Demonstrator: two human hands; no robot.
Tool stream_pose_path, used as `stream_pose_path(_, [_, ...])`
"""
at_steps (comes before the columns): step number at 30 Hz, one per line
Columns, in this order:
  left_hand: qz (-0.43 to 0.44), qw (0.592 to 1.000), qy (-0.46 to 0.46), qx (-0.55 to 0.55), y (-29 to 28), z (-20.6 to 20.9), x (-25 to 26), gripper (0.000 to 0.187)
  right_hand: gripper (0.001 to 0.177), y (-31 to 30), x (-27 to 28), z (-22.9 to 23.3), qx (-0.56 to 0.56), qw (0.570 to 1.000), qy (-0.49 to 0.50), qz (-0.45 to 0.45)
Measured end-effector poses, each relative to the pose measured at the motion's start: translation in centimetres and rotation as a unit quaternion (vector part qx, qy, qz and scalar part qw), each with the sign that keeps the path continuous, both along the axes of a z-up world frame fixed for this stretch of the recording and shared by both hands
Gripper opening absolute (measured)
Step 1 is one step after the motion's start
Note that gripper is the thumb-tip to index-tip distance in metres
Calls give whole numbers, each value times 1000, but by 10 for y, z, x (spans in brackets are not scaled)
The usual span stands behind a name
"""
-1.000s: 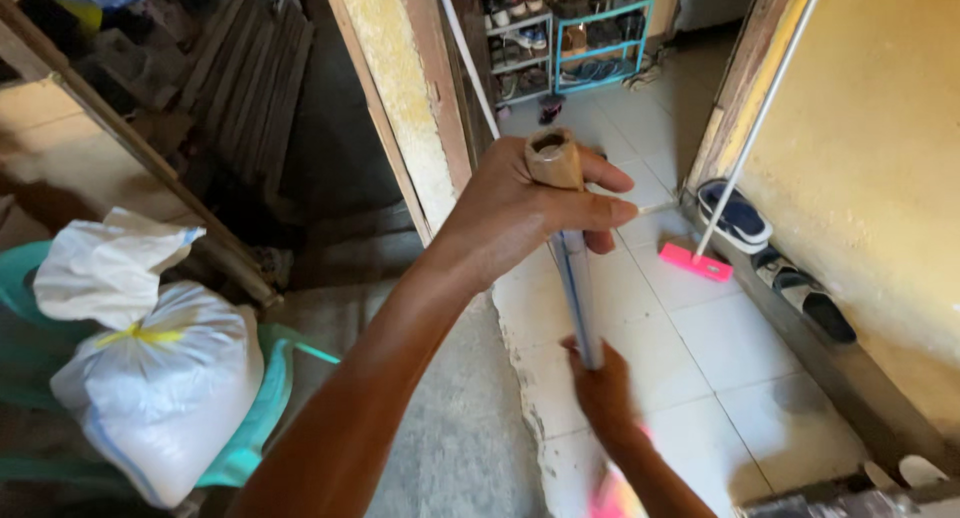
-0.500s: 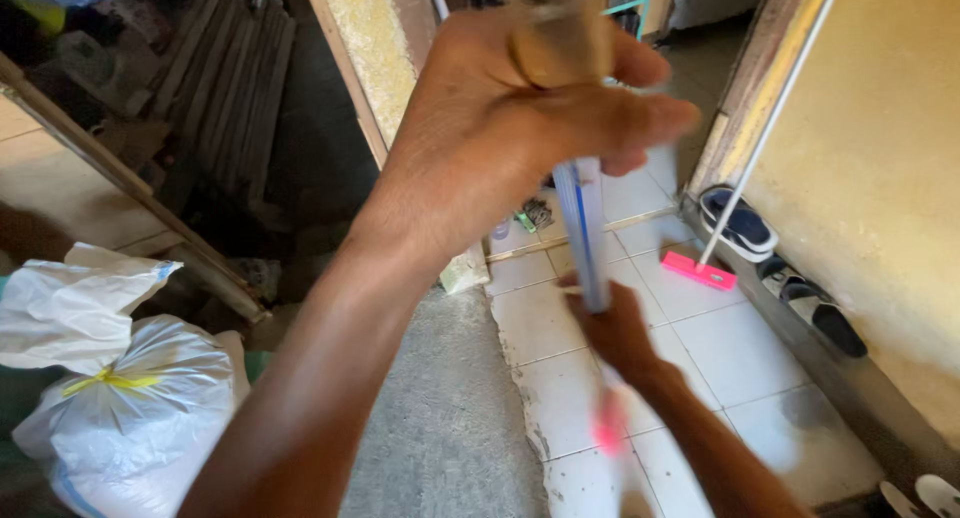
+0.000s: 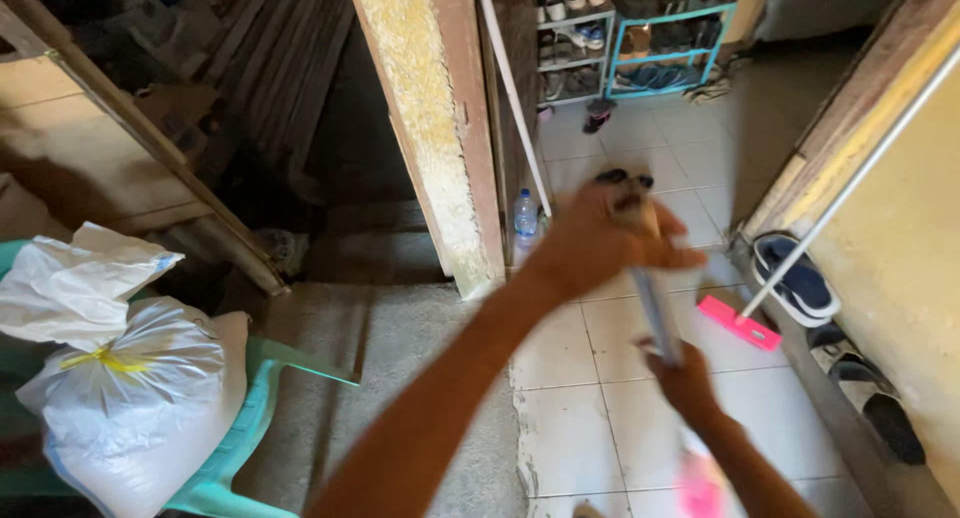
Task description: The person sweeps a tiled floor area using a broom with a pink head and a long handle. The person moves the broom back and forth across the floor near a parked scooter and a child's bicycle.
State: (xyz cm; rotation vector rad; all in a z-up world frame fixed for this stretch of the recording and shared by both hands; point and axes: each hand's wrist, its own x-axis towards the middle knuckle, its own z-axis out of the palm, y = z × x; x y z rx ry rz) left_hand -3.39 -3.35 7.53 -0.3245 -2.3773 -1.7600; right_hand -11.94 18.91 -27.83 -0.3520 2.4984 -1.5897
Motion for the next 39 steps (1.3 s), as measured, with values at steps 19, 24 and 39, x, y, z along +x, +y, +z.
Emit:
stream_pose_path(19, [126, 989, 12, 82, -37, 66, -43, 51, 25, -50, -72, 115, 75, 983, 118, 121])
stream_pose_path(24, [121, 981, -87, 121, -6, -27, -42, 49, 23, -6, -103, 22, 158, 980, 62, 100])
stream_pose_path(39, [196, 976, 88, -36, -29, 123, 8, 24, 20, -259, -55, 121, -229, 924, 62, 301])
